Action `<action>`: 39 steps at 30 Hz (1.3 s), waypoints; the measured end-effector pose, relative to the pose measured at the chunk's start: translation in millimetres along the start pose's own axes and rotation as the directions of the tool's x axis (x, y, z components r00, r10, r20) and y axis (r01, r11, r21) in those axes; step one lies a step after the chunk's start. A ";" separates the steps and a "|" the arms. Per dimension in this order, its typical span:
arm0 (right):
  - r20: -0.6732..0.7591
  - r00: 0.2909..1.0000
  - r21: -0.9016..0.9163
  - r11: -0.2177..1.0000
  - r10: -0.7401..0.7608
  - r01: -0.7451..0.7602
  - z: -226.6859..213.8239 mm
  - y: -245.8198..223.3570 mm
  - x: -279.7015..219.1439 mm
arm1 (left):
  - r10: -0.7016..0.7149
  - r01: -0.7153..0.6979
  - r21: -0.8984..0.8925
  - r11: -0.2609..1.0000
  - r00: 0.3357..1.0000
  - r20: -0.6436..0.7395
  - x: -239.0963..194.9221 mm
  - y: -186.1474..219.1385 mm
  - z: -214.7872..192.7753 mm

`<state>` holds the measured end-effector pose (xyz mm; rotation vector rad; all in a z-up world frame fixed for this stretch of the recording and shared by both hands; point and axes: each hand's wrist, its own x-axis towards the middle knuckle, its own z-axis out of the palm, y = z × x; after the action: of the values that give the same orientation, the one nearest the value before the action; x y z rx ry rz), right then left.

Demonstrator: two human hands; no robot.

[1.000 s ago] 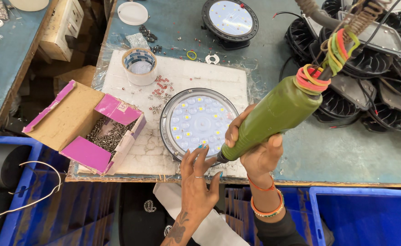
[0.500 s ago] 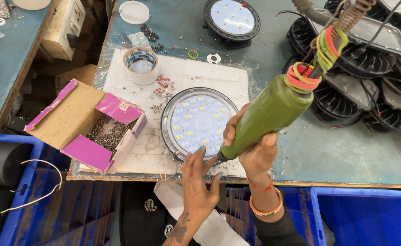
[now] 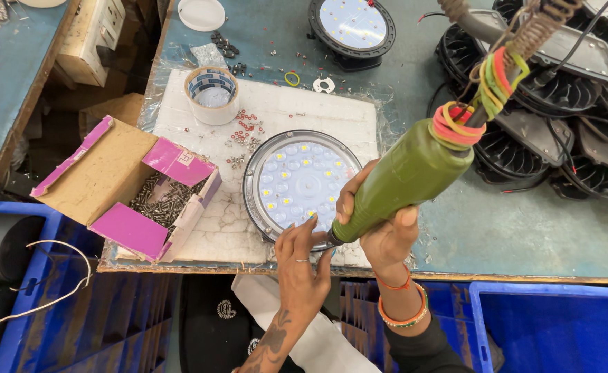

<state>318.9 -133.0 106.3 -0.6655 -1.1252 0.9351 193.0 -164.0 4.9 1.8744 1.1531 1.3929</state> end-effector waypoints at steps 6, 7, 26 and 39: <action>-0.019 1.000 0.018 1.000 0.014 -0.014 -0.4 0.6 1.4 | 0.029 -0.029 0.011 1.000 1.000 0.007 2.9 -2.9 -0.4; -0.016 1.000 0.017 1.000 0.013 -0.012 -0.5 0.5 0.2 | 0.029 -0.029 0.009 1.000 0.999 0.014 3.3 -3.0 -0.9; -0.022 0.997 0.122 0.990 0.076 -0.073 -13.1 7.0 -13.3 | 0.416 -0.626 0.408 0.665 0.764 0.494 54.5 -49.1 -25.3; -0.034 0.997 0.048 0.997 -0.066 0.068 -5.8 14.9 -10.3 | 0.554 -0.709 0.437 0.554 0.706 0.442 53.8 -62.1 -20.8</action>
<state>318.7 -135.0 87.4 -0.5979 -1.0865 0.8891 159.2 -88.2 -12.2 3.0674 0.8259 1.1106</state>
